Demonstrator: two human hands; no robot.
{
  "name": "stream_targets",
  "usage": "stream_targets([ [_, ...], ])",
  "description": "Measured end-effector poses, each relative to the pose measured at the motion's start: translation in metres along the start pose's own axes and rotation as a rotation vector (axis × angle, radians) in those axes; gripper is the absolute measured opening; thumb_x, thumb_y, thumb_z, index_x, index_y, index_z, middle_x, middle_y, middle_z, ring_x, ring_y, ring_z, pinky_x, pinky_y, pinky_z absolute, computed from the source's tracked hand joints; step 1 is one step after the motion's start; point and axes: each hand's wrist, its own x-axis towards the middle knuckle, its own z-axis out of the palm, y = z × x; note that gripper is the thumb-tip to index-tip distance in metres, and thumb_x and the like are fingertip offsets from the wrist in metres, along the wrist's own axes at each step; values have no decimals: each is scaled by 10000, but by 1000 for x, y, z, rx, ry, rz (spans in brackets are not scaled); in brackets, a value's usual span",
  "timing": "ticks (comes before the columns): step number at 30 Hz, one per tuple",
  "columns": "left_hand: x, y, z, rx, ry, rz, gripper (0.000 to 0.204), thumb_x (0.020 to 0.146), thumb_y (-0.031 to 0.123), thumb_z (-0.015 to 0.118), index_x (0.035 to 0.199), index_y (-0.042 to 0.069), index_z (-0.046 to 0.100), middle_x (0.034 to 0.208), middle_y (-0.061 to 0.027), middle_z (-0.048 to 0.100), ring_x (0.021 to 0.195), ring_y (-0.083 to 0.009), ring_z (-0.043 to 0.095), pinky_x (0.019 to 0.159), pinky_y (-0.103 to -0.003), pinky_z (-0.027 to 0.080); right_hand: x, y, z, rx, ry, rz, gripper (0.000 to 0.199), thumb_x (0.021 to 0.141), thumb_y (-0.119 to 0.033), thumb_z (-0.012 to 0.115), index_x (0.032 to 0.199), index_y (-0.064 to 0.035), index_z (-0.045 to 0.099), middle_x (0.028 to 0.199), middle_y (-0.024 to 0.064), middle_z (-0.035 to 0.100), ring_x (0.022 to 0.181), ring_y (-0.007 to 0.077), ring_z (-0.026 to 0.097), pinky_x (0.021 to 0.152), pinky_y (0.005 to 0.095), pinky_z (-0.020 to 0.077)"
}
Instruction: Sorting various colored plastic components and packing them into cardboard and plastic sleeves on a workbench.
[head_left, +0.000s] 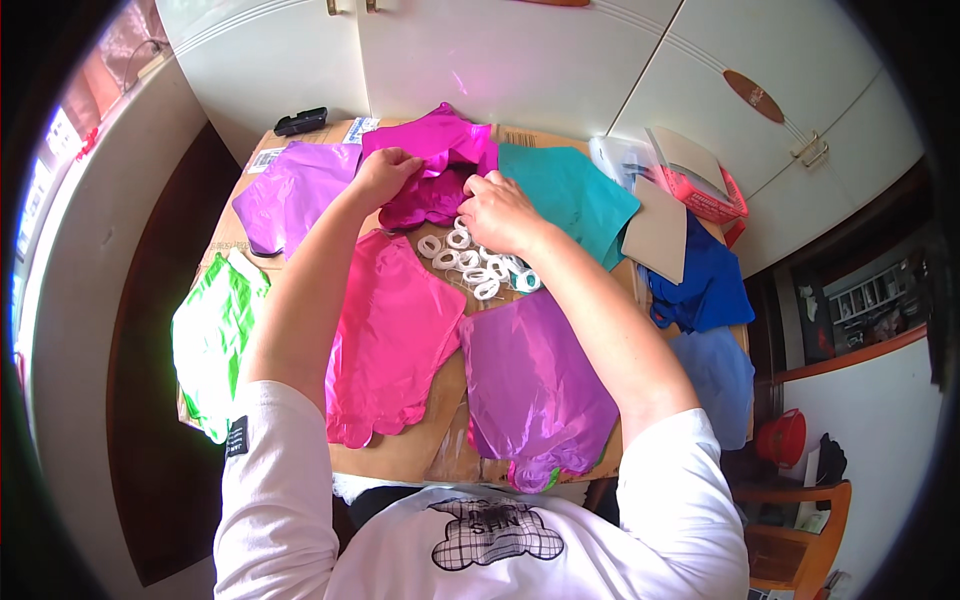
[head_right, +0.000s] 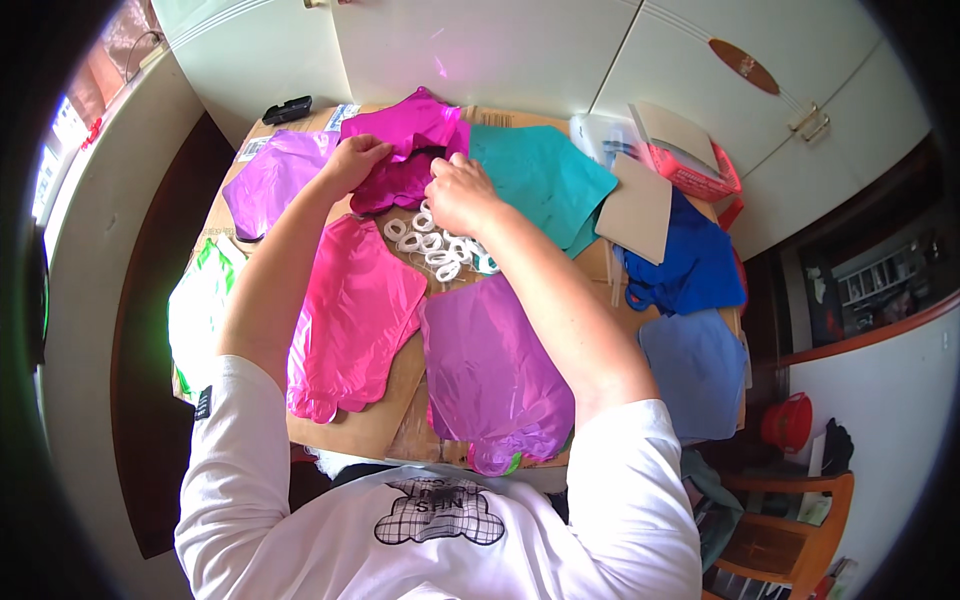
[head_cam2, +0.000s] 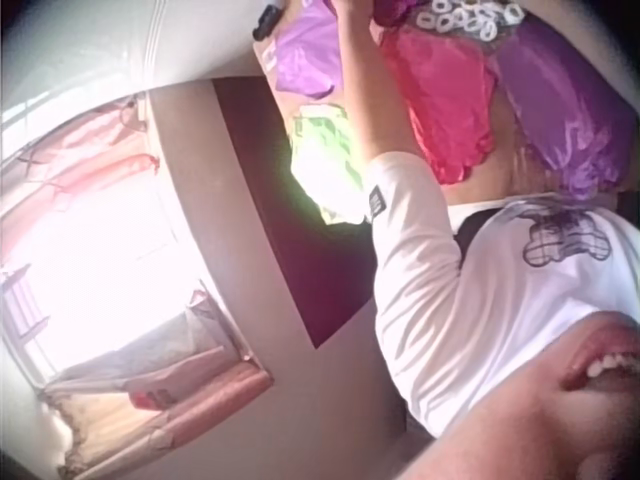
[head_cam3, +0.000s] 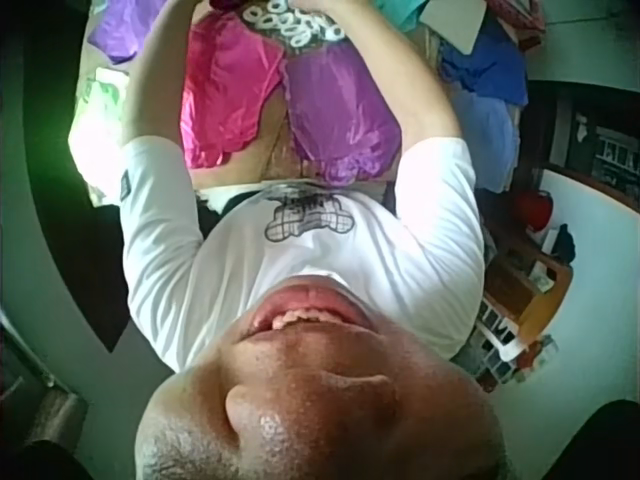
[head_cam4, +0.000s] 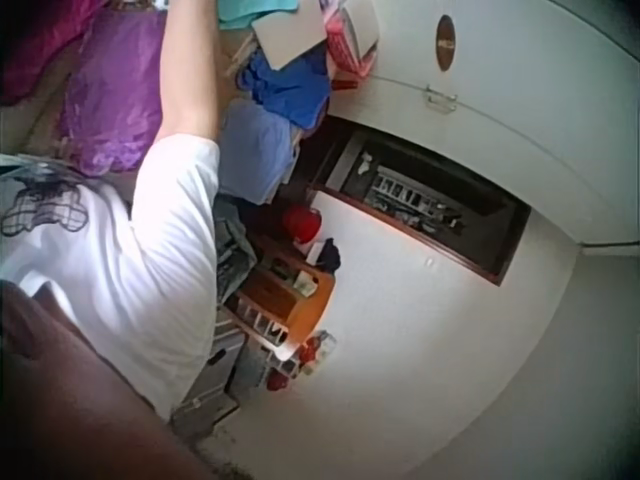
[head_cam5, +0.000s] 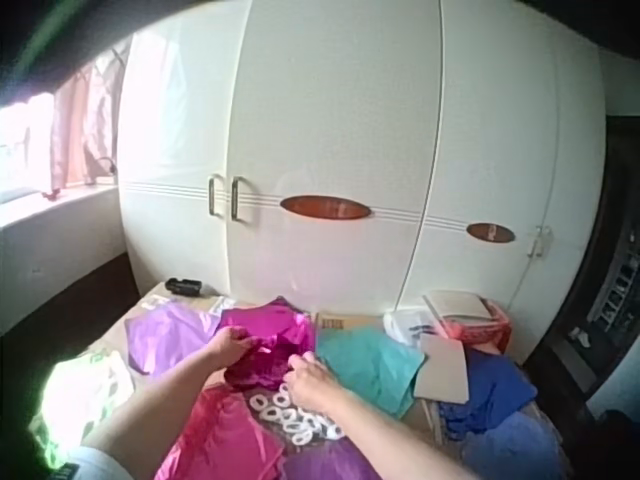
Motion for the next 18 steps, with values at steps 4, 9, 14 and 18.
stream_targets([
  [4, 0, 7, -2, -178, -24, -101, 252, 944, 253, 633, 950, 8, 692, 761, -3, 645, 650, -72, 551, 593, -246, 462, 9, 3, 2, -7, -17, 32, 191, 868, -215, 605, 907, -78, 731, 1148, 89, 647, 1115, 312, 530, 963, 458, 411],
  [9, -8, 12, -6, -218, -8, -135, 248, 945, 267, 634, 929, 25, 682, 731, 12, 621, 612, -59, 522, 546, -235, 432, 29, -2, -5, -18, -124, 165, 193, 860, -239, 608, 828, -75, 705, 1027, 95, 692, 1105, 322, 544, 950, 484, 406],
  [14, -9, 18, -5, -187, -18, -152, 253, 942, 284, 637, 938, 33, 678, 731, 8, 619, 612, -60, 524, 529, -248, 426, 49, 2, 9, -218, 159, 72, 148, 816, -193, 600, 765, -107, 708, 891, 79, 690, 1008, 293, 559, 912, 439, 392],
  [18, -7, 18, -6, -115, -32, -150, 253, 942, 280, 636, 941, 31, 676, 737, 6, 621, 620, -63, 533, 541, -243, 438, 63, -7, 19, -285, 132, 17, 150, 773, -132, 577, 757, -106, 723, 858, 69, 687, 987, 272, 551, 926, 416, 374],
])
